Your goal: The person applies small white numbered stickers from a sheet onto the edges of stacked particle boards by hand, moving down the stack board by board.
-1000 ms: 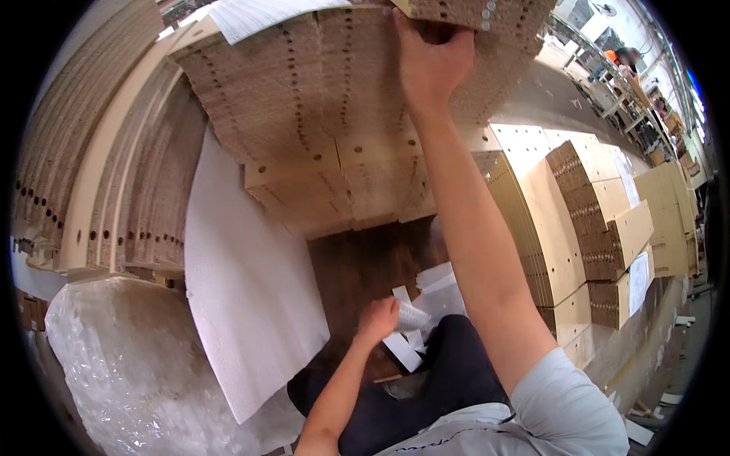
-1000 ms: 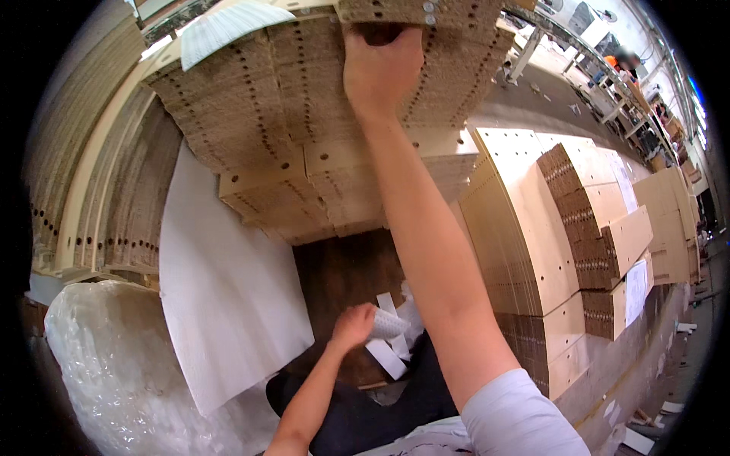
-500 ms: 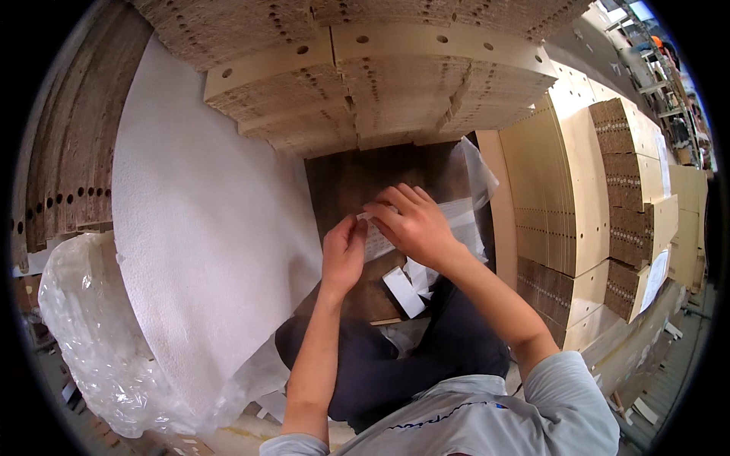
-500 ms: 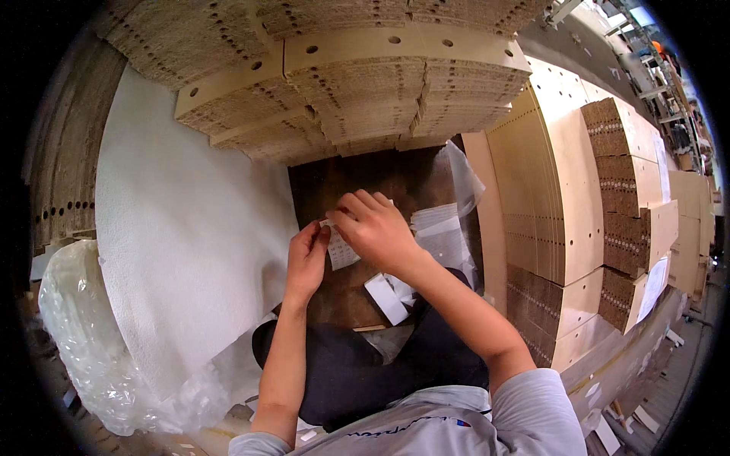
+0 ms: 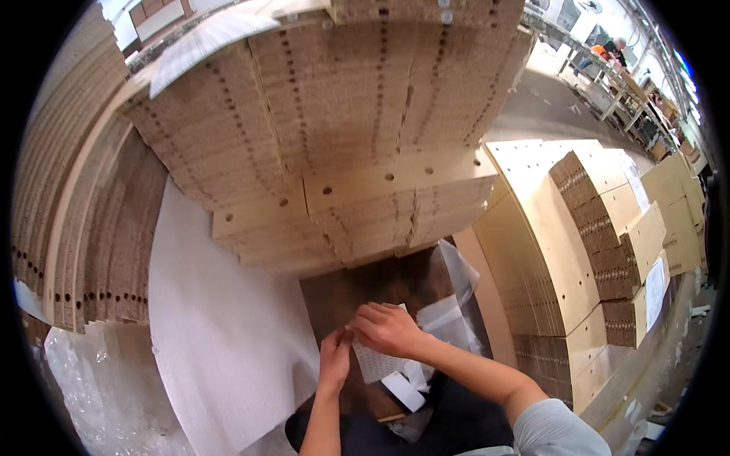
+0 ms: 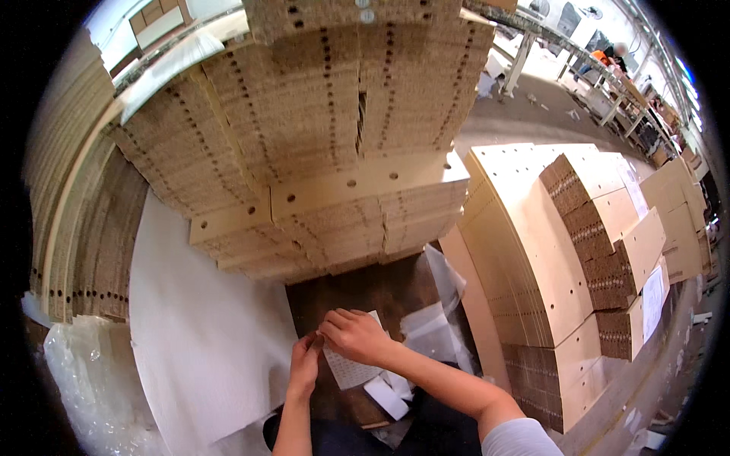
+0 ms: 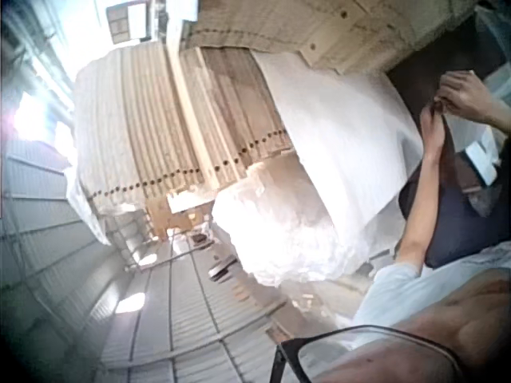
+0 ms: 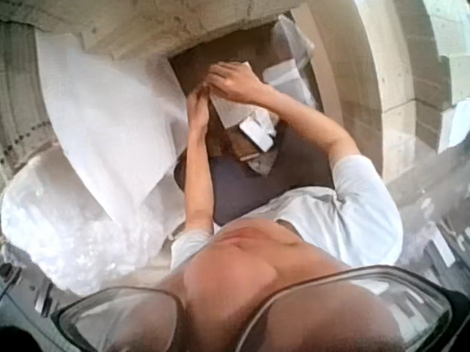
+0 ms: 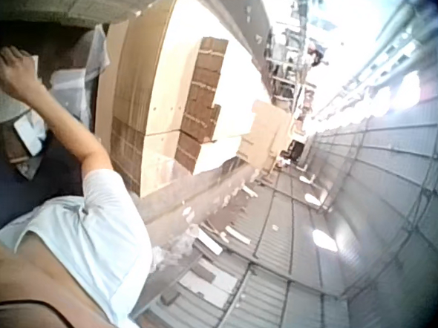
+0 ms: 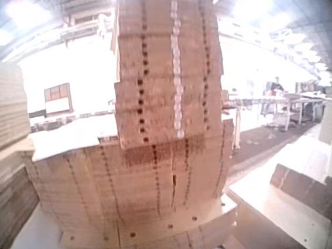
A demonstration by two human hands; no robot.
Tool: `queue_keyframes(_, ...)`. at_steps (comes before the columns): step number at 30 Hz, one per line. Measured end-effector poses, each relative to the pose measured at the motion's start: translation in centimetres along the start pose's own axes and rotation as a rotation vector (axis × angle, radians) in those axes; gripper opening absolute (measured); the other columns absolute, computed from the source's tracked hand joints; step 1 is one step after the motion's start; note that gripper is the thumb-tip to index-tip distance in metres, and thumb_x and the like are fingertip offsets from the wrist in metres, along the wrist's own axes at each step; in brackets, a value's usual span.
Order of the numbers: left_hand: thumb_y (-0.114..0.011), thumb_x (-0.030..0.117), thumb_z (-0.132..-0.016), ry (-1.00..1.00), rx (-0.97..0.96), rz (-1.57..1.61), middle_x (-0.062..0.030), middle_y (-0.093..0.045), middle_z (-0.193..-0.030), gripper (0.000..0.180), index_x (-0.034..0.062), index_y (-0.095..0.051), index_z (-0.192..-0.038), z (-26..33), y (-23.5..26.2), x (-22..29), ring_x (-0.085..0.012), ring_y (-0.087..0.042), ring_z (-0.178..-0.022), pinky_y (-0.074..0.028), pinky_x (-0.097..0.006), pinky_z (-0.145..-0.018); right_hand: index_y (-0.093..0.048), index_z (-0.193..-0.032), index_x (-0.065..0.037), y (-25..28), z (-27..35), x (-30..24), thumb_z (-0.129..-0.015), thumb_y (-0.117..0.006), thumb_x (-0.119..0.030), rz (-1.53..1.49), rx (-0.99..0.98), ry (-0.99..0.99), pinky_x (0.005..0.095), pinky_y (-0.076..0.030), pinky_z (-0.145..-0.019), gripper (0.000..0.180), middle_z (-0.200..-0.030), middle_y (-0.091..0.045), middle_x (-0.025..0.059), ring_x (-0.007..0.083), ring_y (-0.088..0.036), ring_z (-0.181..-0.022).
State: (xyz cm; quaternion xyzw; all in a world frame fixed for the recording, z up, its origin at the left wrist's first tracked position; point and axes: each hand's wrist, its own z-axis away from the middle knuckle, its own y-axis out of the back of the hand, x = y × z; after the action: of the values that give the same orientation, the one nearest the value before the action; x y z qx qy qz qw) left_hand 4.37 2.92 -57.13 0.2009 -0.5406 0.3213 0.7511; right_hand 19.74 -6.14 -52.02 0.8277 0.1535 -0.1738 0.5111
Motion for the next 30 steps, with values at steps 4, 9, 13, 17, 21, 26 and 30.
queue_keyframes(4,-0.053,0.016,-0.101,-0.144,0.102,-0.146,-0.0141,-0.072,-0.098,0.027,-0.0055,-0.065,-0.110,-1.2,0.2,-1.7,-0.0206,-0.065,-0.091,-0.049,-0.033,-0.084,-0.068,-0.092,-0.002,5.8,-6.4,1.6,-0.084,-0.070,-0.002,-0.511,0.470,-0.296,0.0278,-0.049,-0.058,0.008,-0.075,-0.062,0.0060,0.0124,-0.062,-0.065)
queue_keyframes(9,-0.047,0.019,-0.101,-0.241,0.038,-0.482,-0.0215,-0.071,-0.106,0.029,0.0058,-0.068,-0.116,-0.5,-1.8,-0.4,-0.0410,-0.067,-0.102,-0.053,-0.046,-0.087,-0.071,-0.094,-0.002,18.3,-20.5,1.1,-0.089,-0.071,-0.014,-0.266,0.944,-0.154,0.0265,-0.046,-0.058,0.013,-0.071,-0.067,0.0052,0.0097,-0.058,-0.061)
queue_keyframes(13,-0.048,0.022,-0.102,-0.208,-0.015,-0.587,-0.0202,-0.071,-0.102,0.028,0.0137,-0.068,-0.119,0.1,-2.5,0.0,-0.0420,-0.067,-0.098,-0.053,-0.050,-0.084,-0.075,-0.090,-0.004,19.4,-26.2,2.2,-0.084,-0.074,-0.021,-0.162,1.037,-0.081,0.0325,-0.054,-0.066,0.018,-0.078,-0.074,0.0090,0.0214,-0.071,-0.070)
queue_keyframes(17,-0.048,0.024,-0.102,-0.159,-0.033,-0.639,-0.0199,-0.071,-0.102,0.028,0.0158,-0.067,-0.120,0.4,-2.6,0.3,-0.0419,-0.067,-0.098,-0.053,-0.051,-0.084,-0.077,-0.085,-0.007,18.8,-26.5,2.3,-0.079,-0.075,-0.027,-0.087,1.073,-0.171,0.0373,-0.056,-0.071,0.020,-0.080,-0.076,0.0091,0.0280,-0.073,-0.075)
queue_keyframes(21,-0.048,0.024,-0.102,-0.191,-0.042,-0.652,-0.0196,-0.071,-0.102,0.027,0.0164,-0.067,-0.120,0.3,-2.8,0.0,-0.0418,-0.067,-0.097,-0.053,-0.052,-0.083,-0.078,-0.085,-0.010,19.0,-26.6,2.5,-0.077,-0.075,-0.029,0.026,1.069,-0.197,0.0383,-0.056,-0.072,0.020,-0.080,-0.076,0.0079,0.0280,-0.073,-0.075)
queue_keyframes(26,-0.047,0.024,-0.102,-0.199,-0.058,-0.672,-0.0195,-0.071,-0.101,0.027,0.0166,-0.067,-0.119,0.3,-2.9,0.1,-0.0418,-0.067,-0.096,-0.052,-0.053,-0.083,-0.076,-0.083,-0.010,18.8,-26.4,1.9,-0.077,-0.077,-0.031,0.065,1.103,-0.238,0.0382,-0.056,-0.071,0.022,-0.077,-0.075,0.0066,0.0270,-0.073,-0.073)
queue_keyframes(30,-0.048,0.024,-0.101,-0.207,-0.083,-0.708,-0.0196,-0.071,-0.101,0.027,0.0164,-0.066,-0.119,0.4,-3.2,0.3,-0.0426,-0.067,-0.096,-0.052,-0.053,-0.082,-0.074,-0.083,-0.008,19.4,-25.8,3.4,-0.078,-0.078,-0.030,0.114,1.142,-0.224,0.0372,-0.055,-0.070,0.023,-0.073,-0.072,0.0062,0.0244,-0.071,-0.071)
